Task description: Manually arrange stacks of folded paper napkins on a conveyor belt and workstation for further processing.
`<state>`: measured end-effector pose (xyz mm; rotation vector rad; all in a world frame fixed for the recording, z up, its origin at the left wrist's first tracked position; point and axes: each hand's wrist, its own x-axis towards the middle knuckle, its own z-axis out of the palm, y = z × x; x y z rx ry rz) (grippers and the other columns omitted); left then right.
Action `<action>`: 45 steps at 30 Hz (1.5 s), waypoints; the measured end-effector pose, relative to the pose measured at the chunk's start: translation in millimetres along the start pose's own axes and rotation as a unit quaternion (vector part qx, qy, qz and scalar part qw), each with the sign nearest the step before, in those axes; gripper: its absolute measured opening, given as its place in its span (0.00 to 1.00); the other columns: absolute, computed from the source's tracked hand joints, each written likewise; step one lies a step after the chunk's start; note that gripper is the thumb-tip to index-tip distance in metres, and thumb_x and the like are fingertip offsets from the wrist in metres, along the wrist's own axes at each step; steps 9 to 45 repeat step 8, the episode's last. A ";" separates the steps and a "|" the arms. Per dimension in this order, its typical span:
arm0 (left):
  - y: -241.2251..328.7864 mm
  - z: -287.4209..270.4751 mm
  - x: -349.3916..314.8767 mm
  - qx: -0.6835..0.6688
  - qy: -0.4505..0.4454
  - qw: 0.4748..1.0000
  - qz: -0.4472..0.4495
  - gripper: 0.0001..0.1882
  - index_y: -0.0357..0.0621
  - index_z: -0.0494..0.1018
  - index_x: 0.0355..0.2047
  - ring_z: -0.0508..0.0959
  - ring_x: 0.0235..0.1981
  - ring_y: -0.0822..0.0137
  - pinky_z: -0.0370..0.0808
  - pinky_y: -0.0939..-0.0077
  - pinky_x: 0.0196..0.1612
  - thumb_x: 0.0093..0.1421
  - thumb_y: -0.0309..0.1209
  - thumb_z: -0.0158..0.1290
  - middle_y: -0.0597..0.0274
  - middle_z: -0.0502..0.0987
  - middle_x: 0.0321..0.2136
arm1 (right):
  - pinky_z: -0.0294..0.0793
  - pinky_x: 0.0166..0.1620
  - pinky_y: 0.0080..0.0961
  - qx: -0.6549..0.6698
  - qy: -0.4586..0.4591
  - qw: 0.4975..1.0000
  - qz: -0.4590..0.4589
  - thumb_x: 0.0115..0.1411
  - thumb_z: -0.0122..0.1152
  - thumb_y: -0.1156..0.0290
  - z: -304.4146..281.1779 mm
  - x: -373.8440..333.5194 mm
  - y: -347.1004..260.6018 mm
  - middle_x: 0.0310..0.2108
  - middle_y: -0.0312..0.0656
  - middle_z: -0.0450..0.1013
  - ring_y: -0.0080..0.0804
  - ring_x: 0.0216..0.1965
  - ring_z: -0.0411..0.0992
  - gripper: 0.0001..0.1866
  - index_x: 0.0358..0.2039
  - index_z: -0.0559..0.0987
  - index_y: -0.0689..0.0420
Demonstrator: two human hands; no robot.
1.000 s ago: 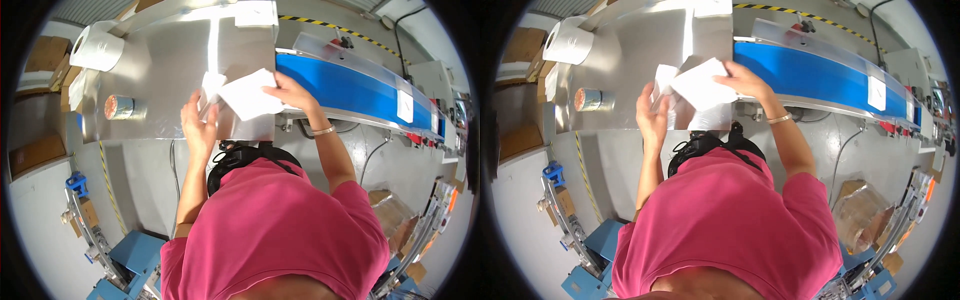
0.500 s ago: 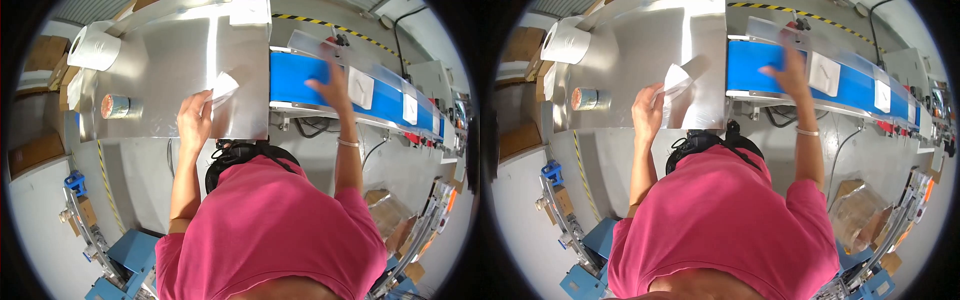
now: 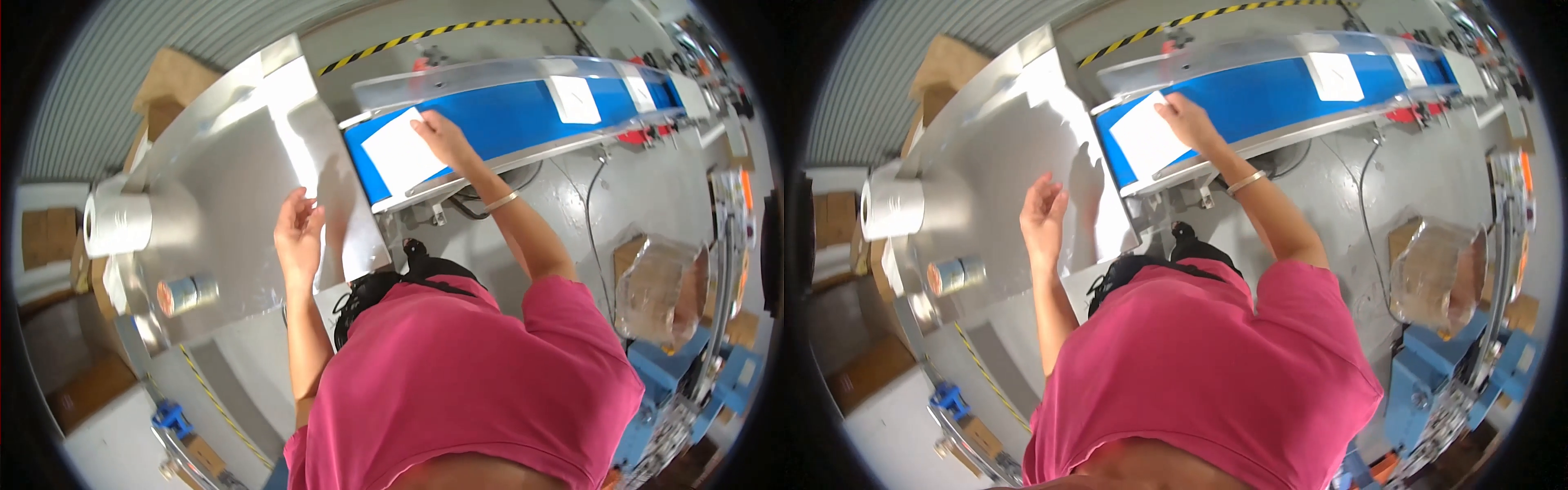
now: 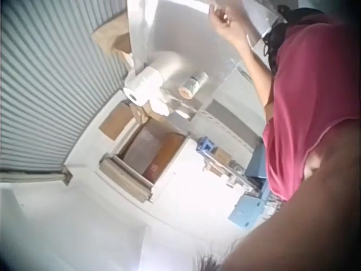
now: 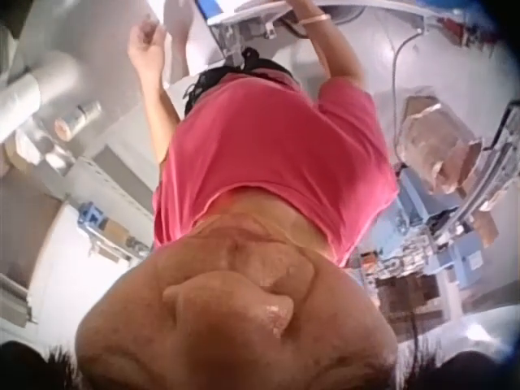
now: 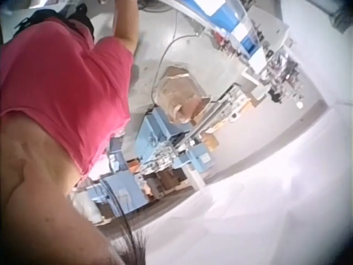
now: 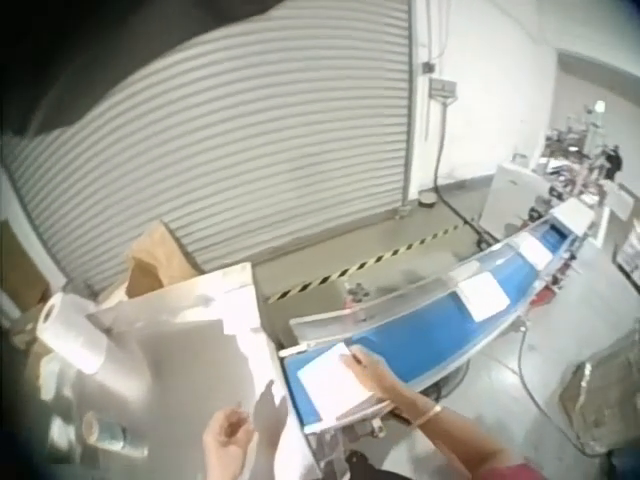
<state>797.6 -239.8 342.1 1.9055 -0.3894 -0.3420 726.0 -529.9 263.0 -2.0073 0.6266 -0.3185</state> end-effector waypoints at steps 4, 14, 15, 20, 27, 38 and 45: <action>-9.9 3.0 0.9 0.005 -0.052 0.999 0.000 0.20 0.37 0.69 0.51 0.74 0.37 0.71 0.72 0.76 0.44 0.58 0.21 0.54 0.59 0.76 0.36 | 0.70 0.33 0.30 -0.093 0.124 0.986 0.055 0.60 0.54 0.50 -74.5 22.1 45.8 0.29 0.50 0.74 0.38 0.29 0.73 0.24 0.38 0.76 0.62; -13.7 8.6 7.1 0.032 -0.112 0.993 -0.019 0.20 0.39 0.69 0.51 0.74 0.37 0.72 0.72 0.77 0.43 0.57 0.22 0.55 0.60 0.76 0.35 | 0.73 0.46 0.40 -0.287 0.252 0.922 0.069 0.57 0.55 0.44 -130.7 42.1 92.4 0.46 0.52 0.73 0.53 0.44 0.72 0.30 0.54 0.72 0.51; -13.7 8.6 7.1 0.032 -0.112 0.993 -0.019 0.20 0.39 0.69 0.51 0.74 0.37 0.72 0.72 0.77 0.43 0.57 0.22 0.55 0.60 0.76 0.35 | 0.73 0.46 0.40 -0.287 0.252 0.922 0.069 0.57 0.55 0.44 -130.7 42.1 92.4 0.46 0.52 0.73 0.53 0.44 0.72 0.30 0.54 0.72 0.51; -13.7 8.6 7.1 0.032 -0.112 0.993 -0.019 0.20 0.39 0.69 0.51 0.74 0.37 0.72 0.72 0.77 0.43 0.57 0.22 0.55 0.60 0.76 0.35 | 0.73 0.46 0.40 -0.287 0.252 0.922 0.069 0.57 0.55 0.44 -130.7 42.1 92.4 0.46 0.52 0.73 0.53 0.44 0.72 0.30 0.54 0.72 0.51; -13.7 8.6 7.1 0.032 -0.112 0.993 -0.019 0.20 0.39 0.69 0.51 0.74 0.37 0.72 0.72 0.77 0.43 0.57 0.22 0.55 0.60 0.76 0.35 | 0.73 0.46 0.40 -0.287 0.252 0.922 0.069 0.57 0.55 0.44 -130.7 42.1 92.4 0.46 0.52 0.73 0.53 0.44 0.72 0.30 0.54 0.72 0.51; -13.7 8.6 7.1 0.032 -0.112 0.993 -0.019 0.20 0.39 0.69 0.51 0.74 0.37 0.72 0.72 0.77 0.43 0.57 0.22 0.55 0.60 0.76 0.35 | 0.73 0.46 0.40 -0.287 0.252 0.922 0.069 0.57 0.55 0.44 -130.7 42.1 92.4 0.46 0.52 0.73 0.53 0.44 0.72 0.30 0.54 0.72 0.51; -13.7 8.6 7.1 0.032 -0.112 0.993 -0.019 0.20 0.39 0.69 0.51 0.74 0.37 0.72 0.72 0.77 0.43 0.57 0.22 0.55 0.60 0.76 0.35 | 0.73 0.46 0.40 -0.287 0.252 0.922 0.069 0.57 0.55 0.44 -130.7 42.1 92.4 0.46 0.52 0.73 0.53 0.44 0.72 0.30 0.54 0.72 0.51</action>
